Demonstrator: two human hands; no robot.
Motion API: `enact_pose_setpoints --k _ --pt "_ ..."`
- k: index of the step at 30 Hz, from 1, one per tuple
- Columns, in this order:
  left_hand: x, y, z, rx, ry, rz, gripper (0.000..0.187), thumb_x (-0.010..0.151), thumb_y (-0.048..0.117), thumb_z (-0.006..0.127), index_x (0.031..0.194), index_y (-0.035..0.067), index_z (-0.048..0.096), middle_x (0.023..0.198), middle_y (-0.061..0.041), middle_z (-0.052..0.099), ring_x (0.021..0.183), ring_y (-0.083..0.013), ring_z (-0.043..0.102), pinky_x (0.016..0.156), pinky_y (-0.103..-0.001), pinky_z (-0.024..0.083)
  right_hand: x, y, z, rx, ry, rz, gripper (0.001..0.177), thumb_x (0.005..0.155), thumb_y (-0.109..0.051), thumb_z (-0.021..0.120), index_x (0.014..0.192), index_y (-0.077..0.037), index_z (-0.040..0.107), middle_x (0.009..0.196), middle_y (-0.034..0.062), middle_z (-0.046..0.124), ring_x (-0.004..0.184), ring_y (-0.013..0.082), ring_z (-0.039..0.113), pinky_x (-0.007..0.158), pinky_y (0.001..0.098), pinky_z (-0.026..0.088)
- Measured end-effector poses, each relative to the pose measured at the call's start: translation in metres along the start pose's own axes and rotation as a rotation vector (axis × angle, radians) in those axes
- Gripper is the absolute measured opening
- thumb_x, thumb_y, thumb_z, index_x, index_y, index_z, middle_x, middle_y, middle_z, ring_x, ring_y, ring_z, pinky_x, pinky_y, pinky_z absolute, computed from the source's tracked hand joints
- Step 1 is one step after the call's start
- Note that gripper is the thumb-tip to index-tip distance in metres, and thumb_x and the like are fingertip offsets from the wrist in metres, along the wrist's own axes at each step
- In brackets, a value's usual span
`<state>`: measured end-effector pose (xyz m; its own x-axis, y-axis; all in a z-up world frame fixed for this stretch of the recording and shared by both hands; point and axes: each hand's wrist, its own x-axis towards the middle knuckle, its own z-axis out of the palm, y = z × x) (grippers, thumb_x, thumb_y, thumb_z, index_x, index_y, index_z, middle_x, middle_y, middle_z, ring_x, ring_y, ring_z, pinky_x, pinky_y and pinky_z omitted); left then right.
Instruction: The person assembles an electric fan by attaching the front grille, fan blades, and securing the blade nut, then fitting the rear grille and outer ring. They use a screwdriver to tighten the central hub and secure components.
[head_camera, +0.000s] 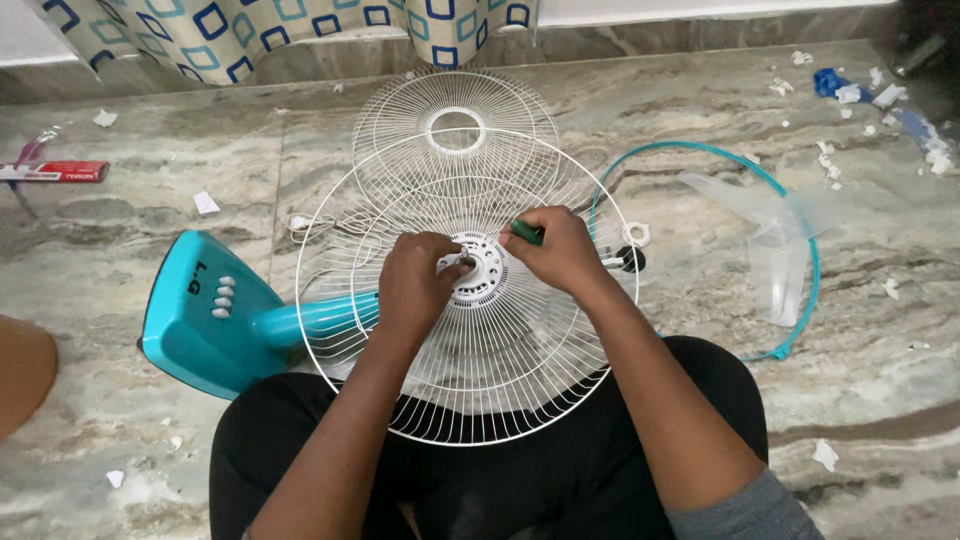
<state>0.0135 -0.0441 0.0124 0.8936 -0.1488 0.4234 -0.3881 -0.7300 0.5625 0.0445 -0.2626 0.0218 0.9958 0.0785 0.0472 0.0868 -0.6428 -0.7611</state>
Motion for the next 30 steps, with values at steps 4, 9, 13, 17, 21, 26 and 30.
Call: enact_pose_setpoints --k 4,9,13,17,21,26,30 --pt "-0.001 0.002 0.006 -0.002 -0.016 -0.03 0.022 0.074 0.013 0.086 0.093 0.005 0.078 0.098 -0.011 0.076 0.096 -0.0316 0.066 0.085 -0.044 0.052 -0.002 0.001 0.003 0.073 -0.043 -0.002 0.021 0.083 -0.026 0.081 0.09 -0.008 0.079 0.068 0.0035 0.071 0.06 0.0139 0.069 0.058 0.0332 0.054" --pt "0.002 0.0 0.009 0.001 -0.068 -0.086 0.019 0.074 0.014 0.087 0.09 0.006 0.079 0.094 -0.012 0.075 0.095 -0.0313 0.066 0.083 -0.044 0.053 -0.014 -0.008 0.018 0.039 -0.172 0.124 0.018 0.086 -0.021 0.08 0.094 -0.005 0.079 0.067 0.0082 0.071 0.049 0.0144 0.064 0.048 0.0308 0.051" --pt "0.002 -0.001 0.009 -0.009 -0.057 -0.062 0.021 0.072 0.015 0.087 0.089 0.006 0.079 0.094 -0.012 0.075 0.094 -0.0316 0.066 0.081 -0.045 0.052 -0.014 -0.013 0.014 0.084 -0.166 0.187 0.018 0.086 -0.02 0.079 0.097 -0.005 0.078 0.069 0.0072 0.071 0.049 0.0149 0.065 0.046 0.0318 0.052" --pt "0.004 0.001 0.007 -0.029 -0.056 -0.022 0.025 0.072 0.017 0.088 0.091 0.005 0.078 0.095 -0.012 0.075 0.093 -0.0321 0.065 0.081 -0.045 0.052 0.0 -0.007 -0.014 0.21 -0.071 0.098 0.016 0.088 -0.019 0.077 0.097 -0.006 0.078 0.076 0.0035 0.074 0.053 0.01 0.065 0.045 0.03 0.053" --pt "0.007 0.007 0.008 -0.064 -0.071 -0.043 0.024 0.075 0.019 0.087 0.094 0.006 0.08 0.094 -0.012 0.075 0.091 -0.0286 0.068 0.079 -0.042 0.054 0.012 0.01 -0.052 0.292 0.042 0.152 0.01 0.087 -0.012 0.077 0.094 -0.005 0.078 0.078 0.0039 0.074 0.053 0.0093 0.058 0.048 0.0276 0.051" --pt "0.011 0.013 0.014 -0.17 -0.111 -0.113 0.024 0.084 0.027 0.084 0.098 0.008 0.081 0.091 -0.01 0.077 0.082 -0.022 0.072 0.074 -0.038 0.056 0.025 0.051 -0.088 0.429 0.161 0.153 0.008 0.087 -0.005 0.073 0.094 -0.002 0.076 0.079 0.0037 0.073 0.056 0.008 0.059 0.05 0.0257 0.044" --pt "0.01 0.015 0.022 -0.163 -0.062 -0.104 0.025 0.086 0.027 0.083 0.101 0.007 0.081 0.088 -0.011 0.077 0.077 -0.0217 0.07 0.071 -0.037 0.056 0.038 0.102 -0.095 0.491 0.262 0.135 0.008 0.086 -0.005 0.072 0.093 -0.002 0.076 0.081 0.0042 0.074 0.057 0.009 0.059 0.052 0.0249 0.049"
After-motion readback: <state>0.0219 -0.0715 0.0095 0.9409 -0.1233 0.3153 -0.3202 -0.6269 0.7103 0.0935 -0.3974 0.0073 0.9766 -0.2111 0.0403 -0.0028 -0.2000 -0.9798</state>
